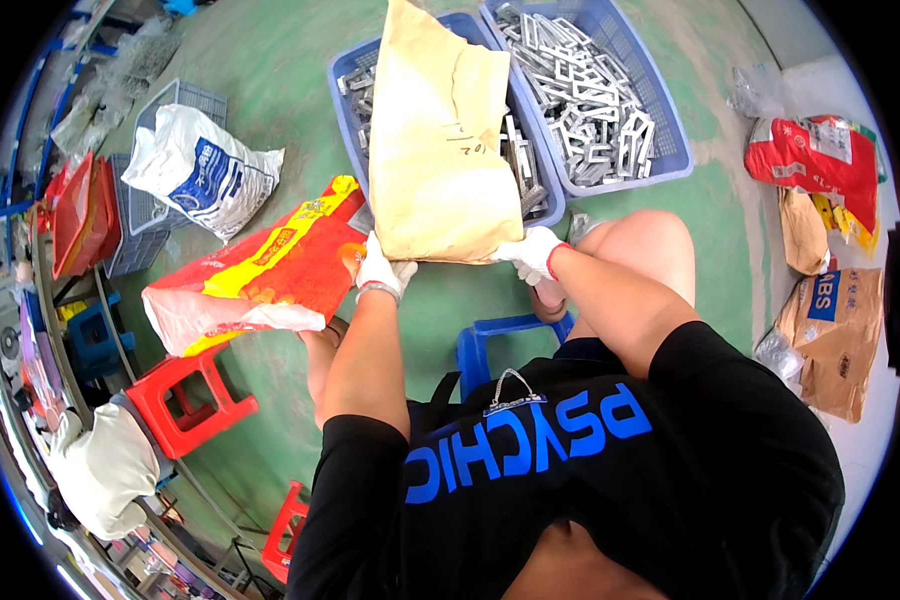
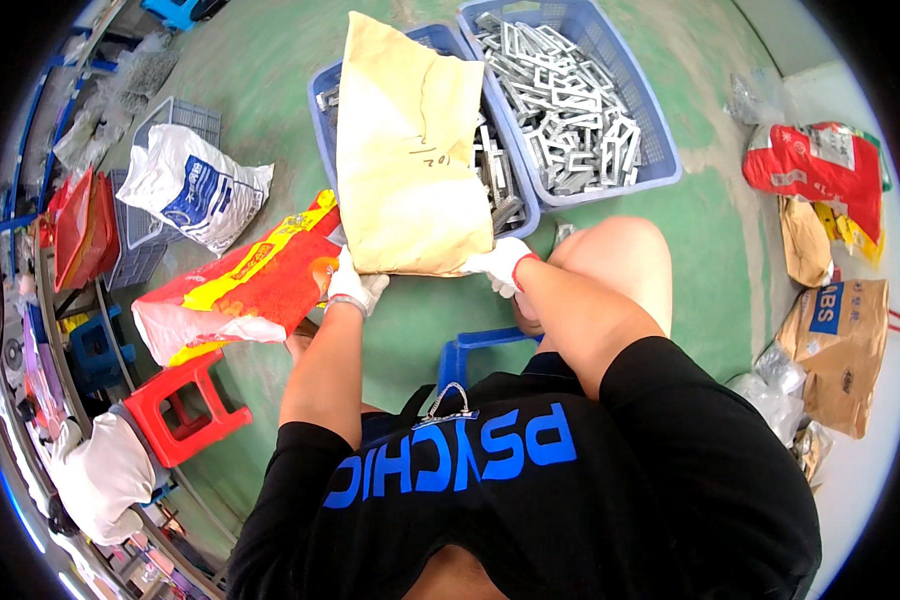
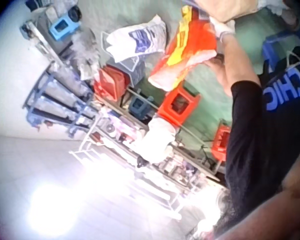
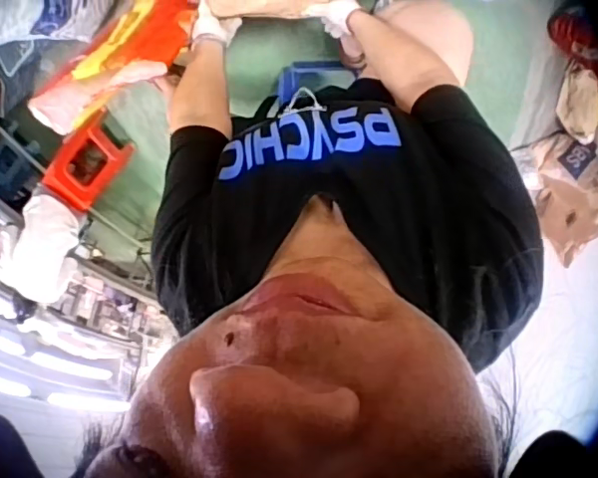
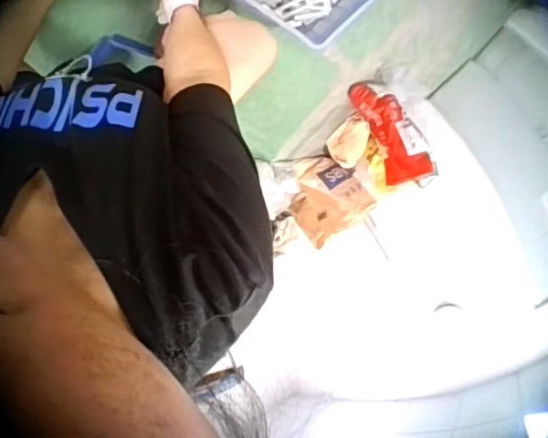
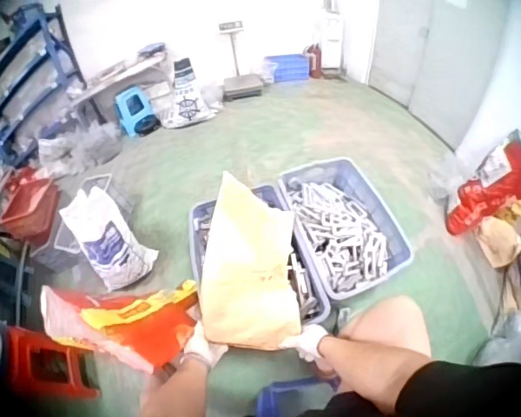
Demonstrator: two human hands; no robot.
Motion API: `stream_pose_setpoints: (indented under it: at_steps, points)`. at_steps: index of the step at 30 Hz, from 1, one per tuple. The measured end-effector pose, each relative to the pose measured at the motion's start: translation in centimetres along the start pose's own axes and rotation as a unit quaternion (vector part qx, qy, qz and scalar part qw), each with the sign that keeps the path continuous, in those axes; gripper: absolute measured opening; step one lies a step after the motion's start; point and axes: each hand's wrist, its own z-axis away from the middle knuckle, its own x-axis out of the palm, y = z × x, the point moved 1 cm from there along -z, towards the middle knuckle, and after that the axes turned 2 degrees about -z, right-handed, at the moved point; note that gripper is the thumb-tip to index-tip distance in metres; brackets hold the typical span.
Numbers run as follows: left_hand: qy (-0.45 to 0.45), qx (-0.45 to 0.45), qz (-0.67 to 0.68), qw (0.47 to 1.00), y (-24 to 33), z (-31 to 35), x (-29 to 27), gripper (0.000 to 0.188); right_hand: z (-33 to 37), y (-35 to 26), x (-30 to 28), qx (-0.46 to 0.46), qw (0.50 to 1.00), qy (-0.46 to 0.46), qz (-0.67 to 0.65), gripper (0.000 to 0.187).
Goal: The person picks up metal brackets from a blue basket, stacks them by hand, and places them into paper and plastic bags.
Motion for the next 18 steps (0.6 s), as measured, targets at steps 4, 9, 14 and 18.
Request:
stream_pose_setpoints:
  at_steps: [4, 9, 14, 18]
  points:
    - [-0.005, 0.077, 0.057, 0.995, -0.5, -0.7, -0.2, 0.038, 0.6, -1.4, -0.5, -0.015, 1.000, -0.017, 0.021, 0.029]
    - [-0.020, 0.104, 0.076, 0.992, 0.3, 2.5, 1.1, 0.029, 4.1, -5.2, -1.4, -0.038, 0.985, -0.043, -0.160, 0.026]
    - [-0.096, 0.139, 0.135, 0.976, 3.5, 11.4, 5.4, 0.030, 8.0, -9.0, -3.4, -0.213, 0.946, -0.067, -0.234, 0.024]
    - [-0.083, 0.138, 0.091, 0.983, 8.8, 16.3, 7.8, 0.027, 11.9, -14.3, -5.9, -0.268, 0.923, -0.086, -0.261, 0.022]
